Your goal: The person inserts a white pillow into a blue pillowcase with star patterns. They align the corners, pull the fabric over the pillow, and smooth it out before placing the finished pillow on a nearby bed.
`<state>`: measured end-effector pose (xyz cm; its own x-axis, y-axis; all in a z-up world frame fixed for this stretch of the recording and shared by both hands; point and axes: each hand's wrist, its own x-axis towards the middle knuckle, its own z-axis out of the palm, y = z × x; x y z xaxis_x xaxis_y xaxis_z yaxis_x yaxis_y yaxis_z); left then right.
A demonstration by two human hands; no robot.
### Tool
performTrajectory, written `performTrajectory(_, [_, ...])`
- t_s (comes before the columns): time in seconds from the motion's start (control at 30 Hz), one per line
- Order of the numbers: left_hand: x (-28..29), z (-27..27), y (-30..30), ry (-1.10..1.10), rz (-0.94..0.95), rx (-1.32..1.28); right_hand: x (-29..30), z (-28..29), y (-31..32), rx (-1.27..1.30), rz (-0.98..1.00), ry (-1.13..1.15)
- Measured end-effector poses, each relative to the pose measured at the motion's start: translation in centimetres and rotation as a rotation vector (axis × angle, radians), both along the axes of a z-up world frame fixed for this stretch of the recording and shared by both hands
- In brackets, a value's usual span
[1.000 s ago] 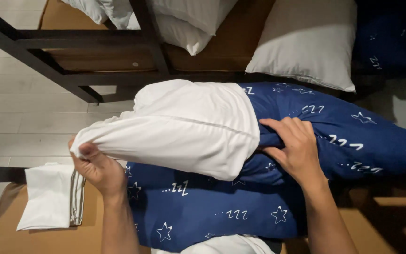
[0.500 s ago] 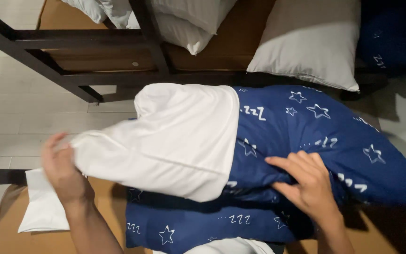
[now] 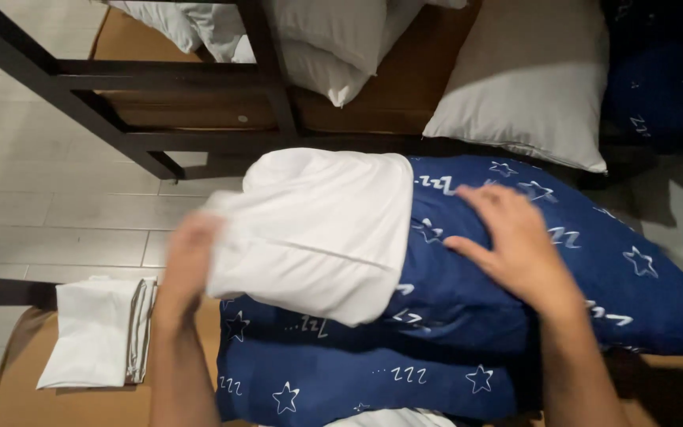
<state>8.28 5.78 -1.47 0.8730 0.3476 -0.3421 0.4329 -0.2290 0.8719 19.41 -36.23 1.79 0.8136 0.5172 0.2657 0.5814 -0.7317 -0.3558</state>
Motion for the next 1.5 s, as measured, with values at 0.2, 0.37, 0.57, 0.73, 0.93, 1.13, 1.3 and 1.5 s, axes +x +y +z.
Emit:
performTrajectory(0.2, [-3.3,2.6,2.4,-0.759,0.629,-0.211,-1.7,-2.4,0.4,0.004,-0.064,0.012])
performTrajectory(0.37, [-3.3,1.7,1.8,-0.873,0.763,-0.127,-1.8,-2.4,-0.1,0.058,-0.111,0.035])
performTrajectory(0.57, [-3.8,-1.1,2.4,-0.951,0.943,-0.212,-1.5,-1.6,0.3,0.183,-0.099,0.111])
performTrajectory(0.73, [-3.6,0.6,2.2,-1.044,0.805,-0.169,1.0,0.4,-1.7,0.357,-0.108,-0.144])
performTrajectory(0.93, [-4.2,0.9,3.4,-1.021,0.639,0.112,3.6,2.2,-6.3,0.327,-0.052,-0.289])
performTrajectory(1.13, [-4.6,-3.7,5.0,-0.478,0.465,0.211,-0.9,-0.2,-4.1,0.3,0.199,-0.11])
performTrajectory(1.3, [-1.0,-2.8,-0.9,-0.398,0.281,0.52,-3.3,0.3,-1.0,0.024,0.221,0.174])
performTrajectory(1.5, [1.2,-2.1,-13.2,-0.445,-0.192,0.597,1.1,5.3,1.4,-0.13,0.26,0.43])
